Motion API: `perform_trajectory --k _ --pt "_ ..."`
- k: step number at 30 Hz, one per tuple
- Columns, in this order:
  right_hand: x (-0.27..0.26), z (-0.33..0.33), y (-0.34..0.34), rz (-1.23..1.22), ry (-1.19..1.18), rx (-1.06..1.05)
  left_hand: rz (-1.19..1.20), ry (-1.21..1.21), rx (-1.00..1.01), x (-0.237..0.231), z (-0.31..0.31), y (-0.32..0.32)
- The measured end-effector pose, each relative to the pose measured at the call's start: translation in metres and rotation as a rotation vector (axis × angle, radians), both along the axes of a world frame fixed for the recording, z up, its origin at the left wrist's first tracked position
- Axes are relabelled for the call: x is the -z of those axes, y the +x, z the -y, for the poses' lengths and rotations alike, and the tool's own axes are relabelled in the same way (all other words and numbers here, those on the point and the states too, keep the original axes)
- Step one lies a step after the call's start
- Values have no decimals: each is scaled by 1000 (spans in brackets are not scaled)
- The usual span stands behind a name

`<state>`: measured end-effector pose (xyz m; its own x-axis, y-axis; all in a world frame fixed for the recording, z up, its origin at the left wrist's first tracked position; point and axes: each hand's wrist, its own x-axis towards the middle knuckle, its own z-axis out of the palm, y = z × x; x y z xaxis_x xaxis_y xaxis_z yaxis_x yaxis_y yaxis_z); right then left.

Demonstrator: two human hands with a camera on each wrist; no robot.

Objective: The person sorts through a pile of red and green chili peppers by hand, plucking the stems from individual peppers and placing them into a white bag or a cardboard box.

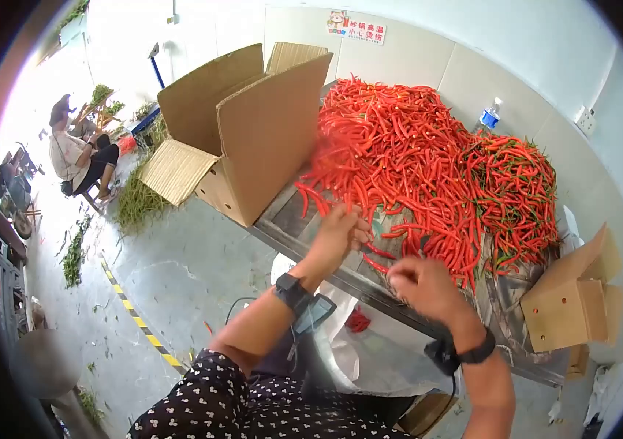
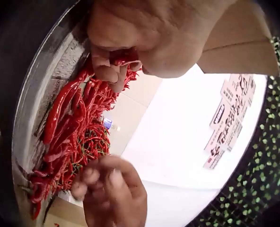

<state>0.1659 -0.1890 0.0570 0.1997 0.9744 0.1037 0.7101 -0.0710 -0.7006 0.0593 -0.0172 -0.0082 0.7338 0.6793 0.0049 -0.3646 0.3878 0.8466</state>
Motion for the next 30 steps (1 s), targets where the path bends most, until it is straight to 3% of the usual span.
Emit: perform_trajectory --k 2,4,5,7,8,10,14,17,20,22,23,25,26,28,30 --pt "-6 -33 18 -1 24 33 41 -86 -35 0 -1 -1" --pt "-3 -70 41 288 180 -135 101 -164 -58 -1 -3 -5" --pt "1 -89 47 290 183 -137 104 -161 -61 -1 -4 -6" --pt "12 -124 50 153 42 116 130 -224 -42 1 -6 -8" --pt "17 -139 52 151 44 113 129 -221 -45 3 -6 -9" --pt "21 -160 49 368 62 162 206 -162 -21 8 -7 -9" --pt "18 -175 31 501 -118 236 210 -161 6 9 -7 -12" --pt "27 -171 30 519 -101 281 212 -127 24 9 -7 -11" --pt "44 -159 60 514 75 249 233 -144 42 12 -9 -10" --pt "36 -142 73 293 -91 213 226 -147 32 11 -9 -9" --pt "38 -133 92 290 -94 219 222 -146 17 11 -8 -8" --pt "37 -117 119 -17 -94 26 222 -155 28 7 -7 -9" --pt "34 -109 122 -19 -94 32 225 -161 34 6 -6 -10" --pt "5 -85 109 -1003 -21 372 215 -151 32 7 -6 -9" --pt "2 -76 112 -1100 53 315 207 -138 30 9 -7 -8"
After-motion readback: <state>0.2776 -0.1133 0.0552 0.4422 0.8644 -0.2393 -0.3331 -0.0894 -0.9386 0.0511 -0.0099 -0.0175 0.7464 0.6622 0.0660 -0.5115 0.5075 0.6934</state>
